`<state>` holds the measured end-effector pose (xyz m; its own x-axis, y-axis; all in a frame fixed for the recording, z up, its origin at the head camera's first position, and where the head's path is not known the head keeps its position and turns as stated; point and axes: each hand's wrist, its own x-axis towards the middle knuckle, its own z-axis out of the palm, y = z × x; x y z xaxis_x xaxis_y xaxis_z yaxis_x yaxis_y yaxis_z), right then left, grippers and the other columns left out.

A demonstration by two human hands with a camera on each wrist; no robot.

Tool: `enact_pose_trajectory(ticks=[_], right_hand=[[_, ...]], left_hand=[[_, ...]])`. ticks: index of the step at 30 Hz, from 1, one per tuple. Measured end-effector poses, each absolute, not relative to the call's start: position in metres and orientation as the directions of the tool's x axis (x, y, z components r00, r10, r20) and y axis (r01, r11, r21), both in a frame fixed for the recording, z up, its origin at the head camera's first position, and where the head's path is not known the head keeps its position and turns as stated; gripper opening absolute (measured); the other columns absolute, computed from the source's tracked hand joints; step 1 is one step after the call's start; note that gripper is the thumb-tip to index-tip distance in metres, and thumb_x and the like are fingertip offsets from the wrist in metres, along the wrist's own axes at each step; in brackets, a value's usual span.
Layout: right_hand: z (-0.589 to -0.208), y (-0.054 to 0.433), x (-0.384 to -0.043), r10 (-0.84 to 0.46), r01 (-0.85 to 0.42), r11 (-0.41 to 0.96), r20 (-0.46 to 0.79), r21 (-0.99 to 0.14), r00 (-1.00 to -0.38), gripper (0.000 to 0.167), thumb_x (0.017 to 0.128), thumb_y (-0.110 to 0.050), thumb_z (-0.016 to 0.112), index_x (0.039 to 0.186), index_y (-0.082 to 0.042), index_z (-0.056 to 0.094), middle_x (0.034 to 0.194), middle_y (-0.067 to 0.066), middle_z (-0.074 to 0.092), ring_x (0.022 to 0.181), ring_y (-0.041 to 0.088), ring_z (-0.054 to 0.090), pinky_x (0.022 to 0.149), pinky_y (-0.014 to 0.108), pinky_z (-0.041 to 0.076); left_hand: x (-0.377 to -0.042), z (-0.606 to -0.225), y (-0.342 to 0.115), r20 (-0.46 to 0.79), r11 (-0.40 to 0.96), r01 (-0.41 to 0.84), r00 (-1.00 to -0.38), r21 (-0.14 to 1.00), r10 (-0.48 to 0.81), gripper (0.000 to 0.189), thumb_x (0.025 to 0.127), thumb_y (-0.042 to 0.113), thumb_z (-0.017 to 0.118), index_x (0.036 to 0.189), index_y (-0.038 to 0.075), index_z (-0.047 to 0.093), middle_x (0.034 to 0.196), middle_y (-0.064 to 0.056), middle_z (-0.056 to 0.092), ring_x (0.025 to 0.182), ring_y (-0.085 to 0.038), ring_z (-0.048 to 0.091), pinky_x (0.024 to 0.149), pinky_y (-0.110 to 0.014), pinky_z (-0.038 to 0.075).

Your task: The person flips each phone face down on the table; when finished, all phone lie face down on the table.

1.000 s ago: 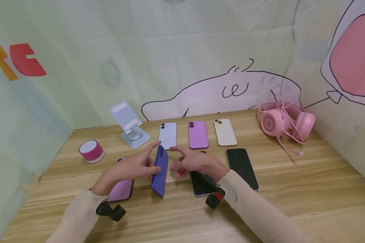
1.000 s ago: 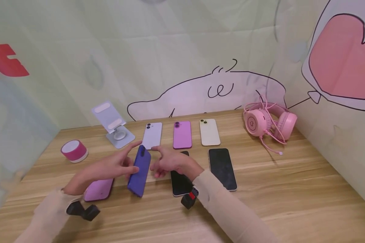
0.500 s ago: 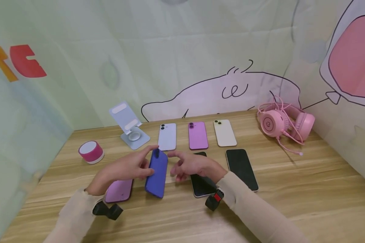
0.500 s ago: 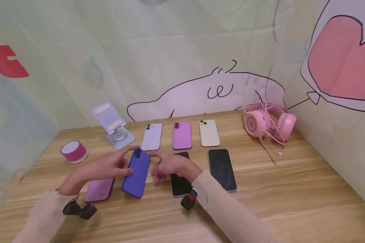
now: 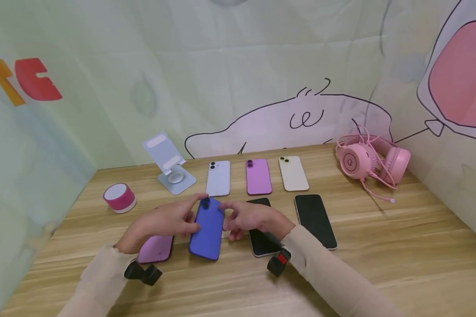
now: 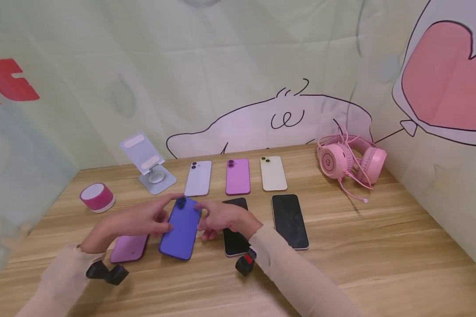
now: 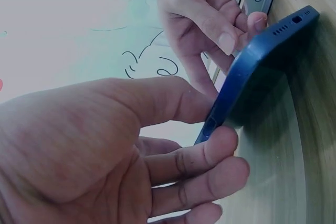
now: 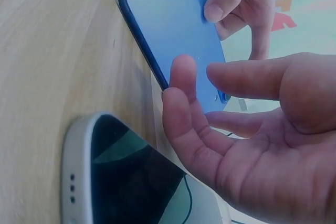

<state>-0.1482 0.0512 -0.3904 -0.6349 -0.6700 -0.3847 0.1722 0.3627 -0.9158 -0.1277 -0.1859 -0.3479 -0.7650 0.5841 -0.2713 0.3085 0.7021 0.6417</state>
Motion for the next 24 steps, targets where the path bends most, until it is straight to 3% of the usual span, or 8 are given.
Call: enact_pose_trajectory(ticks=[14,24], right_hand=[[-0.391,0.052,-0.15,-0.643,0.169,0.395,-0.403,-0.903,-0.651,0.054,0.1,0.007,0.05,0.152,-0.003,0.036,0.103,0.017,0.061,0.072,0.021,0.065,0.069,0.032,0.055],[-0.389,0.053,-0.149,-0.646,0.127,0.405,-0.382,-0.905,-0.661,0.052,0.1,0.008,0.049,0.15,-0.001,0.037,0.101,0.015,0.062,0.071,0.019,0.064,0.069,0.031,0.056]], left_hand=[[-0.133,-0.362,-0.187,-0.277,0.69,0.366,-0.722,0.625,0.634,0.071,0.094,0.005,0.065,0.153,-0.001,0.026,0.07,-0.001,0.061,0.062,-0.015,0.06,0.061,-0.027,0.046],[-0.132,-0.369,-0.182,-0.35,0.745,0.329,-0.725,0.58,0.593,0.076,0.095,0.014,0.067,0.155,0.001,0.024,0.069,-0.001,0.062,0.061,-0.012,0.057,0.061,-0.027,0.042]])
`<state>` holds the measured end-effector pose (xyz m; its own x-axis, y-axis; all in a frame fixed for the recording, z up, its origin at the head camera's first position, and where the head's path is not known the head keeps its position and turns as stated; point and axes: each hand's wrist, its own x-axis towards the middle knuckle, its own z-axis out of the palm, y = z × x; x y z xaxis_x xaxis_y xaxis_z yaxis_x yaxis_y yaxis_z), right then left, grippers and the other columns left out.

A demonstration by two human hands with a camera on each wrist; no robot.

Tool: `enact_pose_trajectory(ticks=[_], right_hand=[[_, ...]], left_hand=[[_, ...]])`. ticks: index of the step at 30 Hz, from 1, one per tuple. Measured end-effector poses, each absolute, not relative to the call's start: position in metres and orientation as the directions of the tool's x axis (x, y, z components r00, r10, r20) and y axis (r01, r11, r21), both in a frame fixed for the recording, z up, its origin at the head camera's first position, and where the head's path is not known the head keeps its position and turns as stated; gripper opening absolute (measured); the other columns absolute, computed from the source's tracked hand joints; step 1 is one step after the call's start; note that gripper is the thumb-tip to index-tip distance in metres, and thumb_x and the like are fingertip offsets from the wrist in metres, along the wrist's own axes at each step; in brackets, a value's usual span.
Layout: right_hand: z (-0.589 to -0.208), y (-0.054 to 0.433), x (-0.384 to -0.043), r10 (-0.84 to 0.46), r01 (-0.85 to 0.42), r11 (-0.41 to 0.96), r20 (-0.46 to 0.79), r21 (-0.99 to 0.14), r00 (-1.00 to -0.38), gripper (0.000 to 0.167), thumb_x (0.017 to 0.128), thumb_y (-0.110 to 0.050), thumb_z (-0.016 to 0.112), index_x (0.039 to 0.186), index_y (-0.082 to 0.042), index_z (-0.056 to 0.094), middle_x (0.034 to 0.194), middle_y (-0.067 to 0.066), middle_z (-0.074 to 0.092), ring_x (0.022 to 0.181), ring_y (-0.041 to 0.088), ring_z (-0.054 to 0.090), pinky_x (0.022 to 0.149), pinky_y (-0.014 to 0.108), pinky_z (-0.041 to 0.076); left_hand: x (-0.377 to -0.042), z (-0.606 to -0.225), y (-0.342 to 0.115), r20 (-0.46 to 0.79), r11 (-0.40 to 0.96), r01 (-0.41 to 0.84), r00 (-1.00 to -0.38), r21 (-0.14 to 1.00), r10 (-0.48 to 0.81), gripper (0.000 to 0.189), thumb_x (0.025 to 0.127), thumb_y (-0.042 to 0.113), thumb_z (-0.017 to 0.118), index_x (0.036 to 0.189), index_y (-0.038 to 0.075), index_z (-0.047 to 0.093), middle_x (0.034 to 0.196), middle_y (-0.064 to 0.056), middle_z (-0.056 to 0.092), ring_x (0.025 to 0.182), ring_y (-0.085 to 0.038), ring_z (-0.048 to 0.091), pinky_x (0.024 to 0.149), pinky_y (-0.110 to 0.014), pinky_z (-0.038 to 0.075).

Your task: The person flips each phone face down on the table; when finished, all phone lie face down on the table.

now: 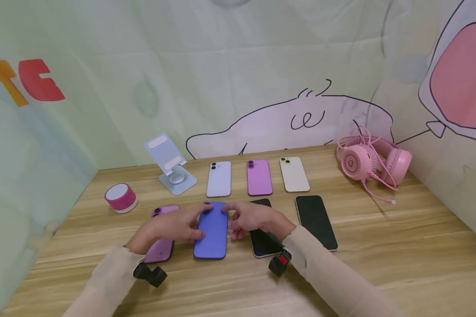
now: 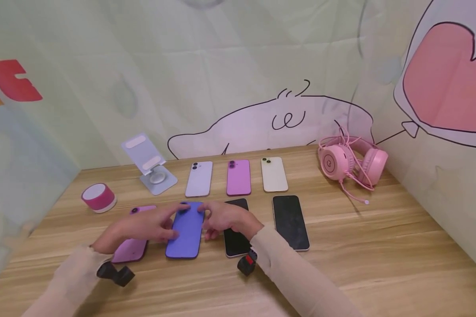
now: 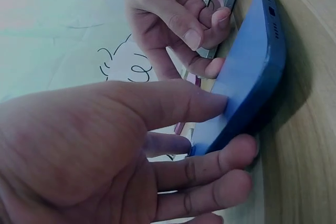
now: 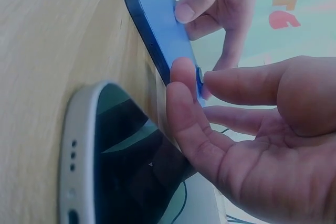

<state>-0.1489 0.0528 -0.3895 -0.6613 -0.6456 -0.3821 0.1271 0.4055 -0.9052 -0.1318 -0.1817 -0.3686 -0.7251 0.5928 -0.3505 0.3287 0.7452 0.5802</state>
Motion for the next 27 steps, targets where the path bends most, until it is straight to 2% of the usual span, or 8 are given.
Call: enact_pose_trajectory(ticks=[7,14,18,19,21,23,26,27], right_hand=[[-0.39,0.053,-0.149,-0.65,0.101,0.415,-0.372,-0.904,-0.662,0.051,0.1,0.008,0.049,0.149,0.001,0.038,0.101,0.015,0.062,0.071,0.02,0.064,0.07,0.031,0.056],[-0.389,0.054,-0.149,-0.647,0.107,0.417,-0.377,-0.903,-0.663,0.05,0.099,0.008,0.049,0.148,0.001,0.039,0.103,0.016,0.063,0.071,0.02,0.065,0.07,0.032,0.056],[-0.391,0.054,-0.15,-0.644,0.115,0.408,-0.374,-0.906,-0.667,0.05,0.099,0.009,0.049,0.147,0.002,0.04,0.104,0.016,0.063,0.071,0.02,0.065,0.07,0.032,0.056],[-0.391,0.053,-0.15,-0.647,0.117,0.405,-0.374,-0.907,-0.665,0.05,0.099,0.009,0.049,0.147,0.002,0.04,0.103,0.016,0.063,0.071,0.02,0.065,0.071,0.032,0.056],[-0.393,0.053,-0.151,-0.651,0.124,0.399,-0.375,-0.909,-0.66,0.049,0.099,0.009,0.049,0.147,0.002,0.04,0.103,0.015,0.062,0.072,0.02,0.065,0.071,0.032,0.056],[-0.394,0.053,-0.151,-0.657,0.126,0.392,-0.373,-0.911,-0.656,0.05,0.099,0.009,0.05,0.147,0.002,0.04,0.101,0.015,0.062,0.072,0.02,0.065,0.072,0.033,0.057],[-0.394,0.056,-0.151,-0.658,0.121,0.392,-0.37,-0.912,-0.656,0.049,0.099,0.007,0.051,0.147,0.002,0.04,0.099,0.014,0.062,0.072,0.02,0.065,0.074,0.033,0.057],[-0.394,0.058,-0.151,-0.657,0.118,0.392,-0.367,-0.912,-0.658,0.048,0.099,0.007,0.051,0.147,0.002,0.041,0.098,0.014,0.062,0.072,0.019,0.065,0.074,0.034,0.057]], left_hand=[[-0.131,-0.371,-0.181,-0.386,0.761,0.298,-0.722,0.576,0.575,0.08,0.095,0.018,0.07,0.157,0.002,0.021,0.07,-0.002,0.061,0.064,-0.014,0.059,0.066,-0.03,0.043],[-0.133,-0.371,-0.181,-0.446,0.758,0.208,-0.702,0.618,0.555,0.084,0.095,0.017,0.07,0.158,0.005,0.017,0.071,-0.004,0.059,0.062,-0.017,0.055,0.06,-0.031,0.044],[-0.133,-0.37,-0.18,-0.455,0.766,0.198,-0.704,0.612,0.545,0.086,0.094,0.017,0.071,0.159,0.006,0.016,0.072,-0.006,0.06,0.061,-0.019,0.055,0.06,-0.031,0.045],[-0.133,-0.37,-0.18,-0.454,0.773,0.209,-0.707,0.599,0.543,0.086,0.094,0.018,0.071,0.159,0.005,0.016,0.075,-0.007,0.059,0.064,-0.019,0.055,0.063,-0.032,0.045],[-0.131,-0.369,-0.178,-0.438,0.787,0.246,-0.719,0.566,0.54,0.085,0.093,0.02,0.072,0.158,0.004,0.019,0.093,-0.012,0.062,0.078,-0.022,0.058,0.074,-0.036,0.049],[-0.13,-0.368,-0.176,-0.425,0.803,0.274,-0.733,0.529,0.531,0.084,0.093,0.022,0.073,0.156,0.002,0.023,0.098,-0.014,0.059,0.084,-0.023,0.056,0.081,-0.04,0.046],[-0.13,-0.366,-0.171,-0.395,0.82,0.324,-0.754,0.472,0.525,0.08,0.092,0.025,0.074,0.154,0.0,0.029,0.098,-0.01,0.057,0.087,-0.021,0.054,0.082,-0.039,0.044],[-0.13,-0.365,-0.169,-0.394,0.826,0.325,-0.759,0.46,0.518,0.079,0.091,0.026,0.074,0.153,0.002,0.031,0.089,-0.008,0.054,0.081,-0.02,0.053,0.077,-0.038,0.042]])
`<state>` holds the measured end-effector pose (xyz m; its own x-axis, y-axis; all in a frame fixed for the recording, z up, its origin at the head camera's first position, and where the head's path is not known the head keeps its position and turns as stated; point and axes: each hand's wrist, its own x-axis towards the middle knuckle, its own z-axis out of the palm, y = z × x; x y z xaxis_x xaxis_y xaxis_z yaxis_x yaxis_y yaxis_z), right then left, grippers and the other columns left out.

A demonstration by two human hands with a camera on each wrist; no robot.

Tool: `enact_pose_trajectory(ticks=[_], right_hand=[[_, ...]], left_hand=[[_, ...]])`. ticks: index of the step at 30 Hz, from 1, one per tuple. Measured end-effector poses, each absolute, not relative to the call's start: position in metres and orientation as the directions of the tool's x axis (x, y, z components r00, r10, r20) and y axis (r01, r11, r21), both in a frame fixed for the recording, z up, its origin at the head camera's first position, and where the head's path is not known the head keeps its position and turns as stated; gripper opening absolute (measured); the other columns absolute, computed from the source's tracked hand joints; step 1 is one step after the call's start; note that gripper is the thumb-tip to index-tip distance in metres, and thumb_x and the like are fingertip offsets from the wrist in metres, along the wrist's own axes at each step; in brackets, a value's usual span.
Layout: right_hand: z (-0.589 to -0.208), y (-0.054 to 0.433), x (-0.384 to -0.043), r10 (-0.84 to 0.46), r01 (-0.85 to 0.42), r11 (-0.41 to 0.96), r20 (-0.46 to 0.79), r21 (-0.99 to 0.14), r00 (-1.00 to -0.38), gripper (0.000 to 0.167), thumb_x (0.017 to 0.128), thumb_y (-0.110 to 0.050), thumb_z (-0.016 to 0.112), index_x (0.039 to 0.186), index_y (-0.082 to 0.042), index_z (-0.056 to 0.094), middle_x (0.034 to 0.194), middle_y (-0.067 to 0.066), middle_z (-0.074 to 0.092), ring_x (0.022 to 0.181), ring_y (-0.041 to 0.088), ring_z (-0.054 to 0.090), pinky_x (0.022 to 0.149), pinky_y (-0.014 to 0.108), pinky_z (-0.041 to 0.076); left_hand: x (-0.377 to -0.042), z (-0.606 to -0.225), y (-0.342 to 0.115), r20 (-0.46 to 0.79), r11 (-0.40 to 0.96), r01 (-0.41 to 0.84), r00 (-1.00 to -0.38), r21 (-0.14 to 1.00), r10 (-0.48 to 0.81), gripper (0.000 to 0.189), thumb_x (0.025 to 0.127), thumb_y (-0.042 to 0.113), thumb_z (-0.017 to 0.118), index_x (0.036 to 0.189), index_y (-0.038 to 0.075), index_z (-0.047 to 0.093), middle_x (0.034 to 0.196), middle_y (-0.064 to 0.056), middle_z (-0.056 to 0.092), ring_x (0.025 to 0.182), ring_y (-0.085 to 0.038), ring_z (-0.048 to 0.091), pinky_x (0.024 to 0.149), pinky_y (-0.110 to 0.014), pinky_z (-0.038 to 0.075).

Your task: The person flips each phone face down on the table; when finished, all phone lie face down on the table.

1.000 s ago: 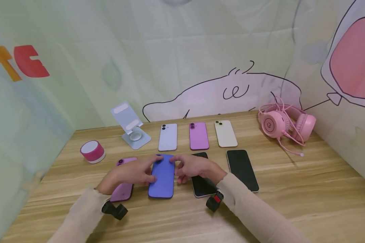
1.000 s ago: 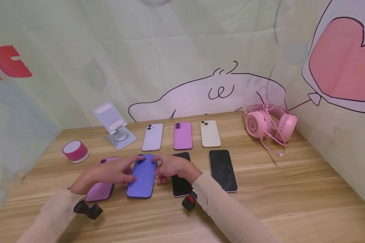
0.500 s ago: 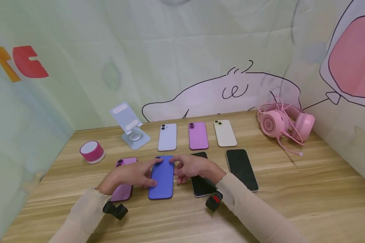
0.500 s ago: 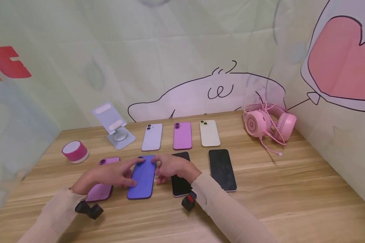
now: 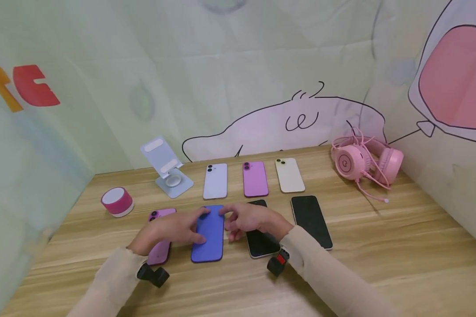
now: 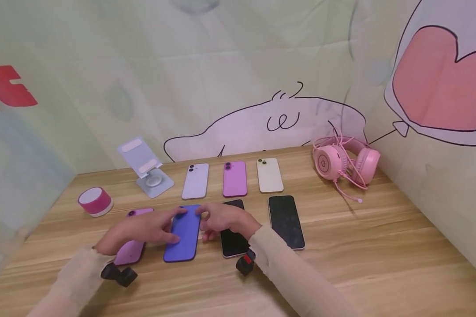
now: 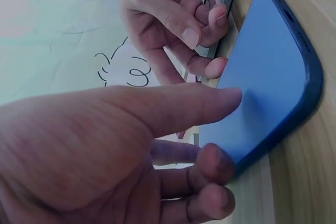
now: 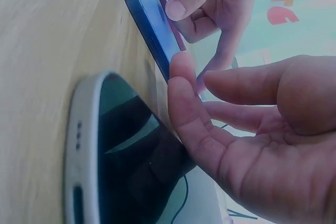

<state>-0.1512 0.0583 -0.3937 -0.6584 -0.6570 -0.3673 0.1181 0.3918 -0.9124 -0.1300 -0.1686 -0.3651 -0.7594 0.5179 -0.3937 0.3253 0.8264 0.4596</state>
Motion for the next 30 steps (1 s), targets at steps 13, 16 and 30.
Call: enact_pose_trajectory(ticks=[13,16,30], right_hand=[[-0.388,0.098,-0.155,-0.636,0.061,0.437,-0.356,-0.898,-0.685,0.038,0.1,0.0,0.054,0.138,0.0,0.051,0.104,0.013,0.062,0.075,0.019,0.064,0.073,0.033,0.056],[-0.386,0.105,-0.155,-0.631,0.042,0.449,-0.35,-0.892,-0.692,0.037,0.101,-0.002,0.054,0.138,0.0,0.052,0.102,0.013,0.062,0.076,0.019,0.064,0.073,0.033,0.056],[-0.385,0.137,-0.156,-0.58,0.043,0.475,-0.35,-0.879,-0.736,0.038,0.1,-0.004,0.055,0.138,0.0,0.053,0.109,0.013,0.061,0.08,0.019,0.063,0.069,0.031,0.053]], left_hand=[[-0.143,-0.367,-0.141,-0.381,0.806,0.36,-0.741,0.471,0.553,0.063,0.092,0.025,0.073,0.144,0.003,0.045,0.073,0.001,0.053,0.063,-0.012,0.048,0.059,-0.027,0.036],[-0.146,-0.367,-0.137,-0.391,0.806,0.351,-0.736,0.476,0.552,0.061,0.092,0.026,0.073,0.144,0.006,0.046,0.072,0.002,0.052,0.062,-0.012,0.047,0.058,-0.027,0.035],[-0.156,-0.37,-0.107,-0.284,0.714,0.431,-0.707,0.552,0.647,0.062,0.091,0.021,0.074,0.141,-0.002,0.045,0.083,0.003,0.064,0.071,-0.011,0.057,0.069,-0.029,0.047]])
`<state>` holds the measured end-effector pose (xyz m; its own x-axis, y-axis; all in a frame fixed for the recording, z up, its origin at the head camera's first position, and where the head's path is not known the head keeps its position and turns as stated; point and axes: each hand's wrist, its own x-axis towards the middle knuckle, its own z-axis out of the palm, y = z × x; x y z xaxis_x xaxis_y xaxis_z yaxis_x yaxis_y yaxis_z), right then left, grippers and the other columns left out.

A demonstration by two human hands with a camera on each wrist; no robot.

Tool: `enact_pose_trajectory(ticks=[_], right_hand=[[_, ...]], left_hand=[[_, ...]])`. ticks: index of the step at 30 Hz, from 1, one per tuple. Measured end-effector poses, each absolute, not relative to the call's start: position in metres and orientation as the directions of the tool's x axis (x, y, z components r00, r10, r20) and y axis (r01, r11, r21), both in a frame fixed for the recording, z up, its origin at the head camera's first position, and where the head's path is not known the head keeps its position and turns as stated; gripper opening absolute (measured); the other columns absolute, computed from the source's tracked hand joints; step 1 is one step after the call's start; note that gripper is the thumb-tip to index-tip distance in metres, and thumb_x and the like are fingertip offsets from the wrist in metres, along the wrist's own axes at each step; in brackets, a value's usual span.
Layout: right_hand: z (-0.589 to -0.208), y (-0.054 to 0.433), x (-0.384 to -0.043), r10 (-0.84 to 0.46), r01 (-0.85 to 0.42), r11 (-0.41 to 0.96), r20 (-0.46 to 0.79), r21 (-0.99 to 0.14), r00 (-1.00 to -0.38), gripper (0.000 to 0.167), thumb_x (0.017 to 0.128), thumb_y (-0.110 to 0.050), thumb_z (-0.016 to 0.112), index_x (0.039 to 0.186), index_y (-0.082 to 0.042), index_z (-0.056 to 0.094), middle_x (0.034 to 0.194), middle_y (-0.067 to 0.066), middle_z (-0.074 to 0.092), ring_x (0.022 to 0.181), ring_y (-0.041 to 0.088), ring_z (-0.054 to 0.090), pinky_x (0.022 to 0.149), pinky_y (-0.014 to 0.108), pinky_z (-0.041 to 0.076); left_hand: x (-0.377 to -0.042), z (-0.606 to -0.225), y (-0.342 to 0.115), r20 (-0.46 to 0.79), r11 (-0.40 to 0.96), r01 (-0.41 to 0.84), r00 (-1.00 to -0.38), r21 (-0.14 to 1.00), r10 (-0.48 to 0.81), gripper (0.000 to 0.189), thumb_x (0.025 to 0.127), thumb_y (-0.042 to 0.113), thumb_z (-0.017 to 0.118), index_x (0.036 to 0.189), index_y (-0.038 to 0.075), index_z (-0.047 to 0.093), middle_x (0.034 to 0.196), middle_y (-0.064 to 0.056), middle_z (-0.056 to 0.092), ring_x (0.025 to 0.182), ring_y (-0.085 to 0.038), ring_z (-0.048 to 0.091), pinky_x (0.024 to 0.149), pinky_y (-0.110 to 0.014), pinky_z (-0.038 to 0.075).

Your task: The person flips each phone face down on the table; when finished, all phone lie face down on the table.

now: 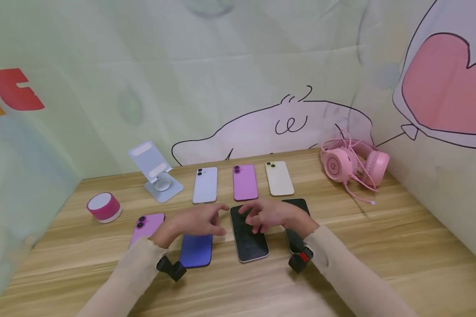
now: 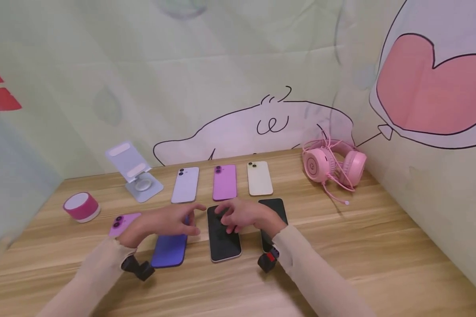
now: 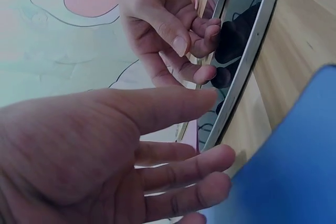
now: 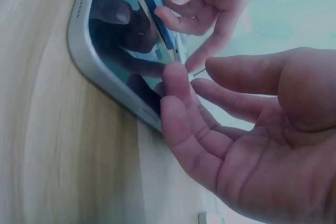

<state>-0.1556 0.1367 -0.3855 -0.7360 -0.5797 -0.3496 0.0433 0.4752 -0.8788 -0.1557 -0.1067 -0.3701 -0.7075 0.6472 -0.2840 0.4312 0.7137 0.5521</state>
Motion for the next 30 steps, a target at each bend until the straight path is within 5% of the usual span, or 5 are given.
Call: enact_pose_trajectory(ticks=[14,24,30], right_hand=[[-0.392,0.163,-0.153,-0.547,0.074,0.442,-0.334,-0.894,-0.768,0.042,0.095,0.005,0.05,0.137,0.0,0.051,0.107,0.014,0.058,0.086,0.021,0.062,0.074,0.031,0.054],[-0.39,0.173,-0.156,-0.512,0.083,0.474,-0.351,-0.877,-0.784,0.041,0.096,0.004,0.051,0.136,-0.001,0.052,0.107,0.014,0.06,0.085,0.022,0.061,0.074,0.032,0.053],[-0.391,0.167,-0.154,-0.483,0.116,0.437,-0.341,-0.892,-0.807,0.036,0.1,0.003,0.051,0.136,0.002,0.051,0.09,0.014,0.065,0.072,0.018,0.064,0.068,0.032,0.056]], left_hand=[[-0.152,-0.38,-0.09,-0.189,0.659,0.51,-0.694,0.553,0.695,0.072,0.086,0.023,0.079,0.144,0.0,0.043,0.095,-0.006,0.061,0.081,-0.017,0.056,0.072,-0.03,0.047],[-0.149,-0.388,-0.076,-0.213,0.719,0.476,-0.739,0.507,0.639,0.08,0.085,0.026,0.08,0.151,0.007,0.038,0.102,-0.004,0.056,0.085,-0.018,0.053,0.071,-0.034,0.045],[-0.149,-0.389,-0.075,-0.206,0.728,0.474,-0.75,0.495,0.628,0.084,0.084,0.026,0.082,0.152,0.009,0.037,0.107,-0.006,0.056,0.093,-0.019,0.052,0.076,-0.038,0.046]])
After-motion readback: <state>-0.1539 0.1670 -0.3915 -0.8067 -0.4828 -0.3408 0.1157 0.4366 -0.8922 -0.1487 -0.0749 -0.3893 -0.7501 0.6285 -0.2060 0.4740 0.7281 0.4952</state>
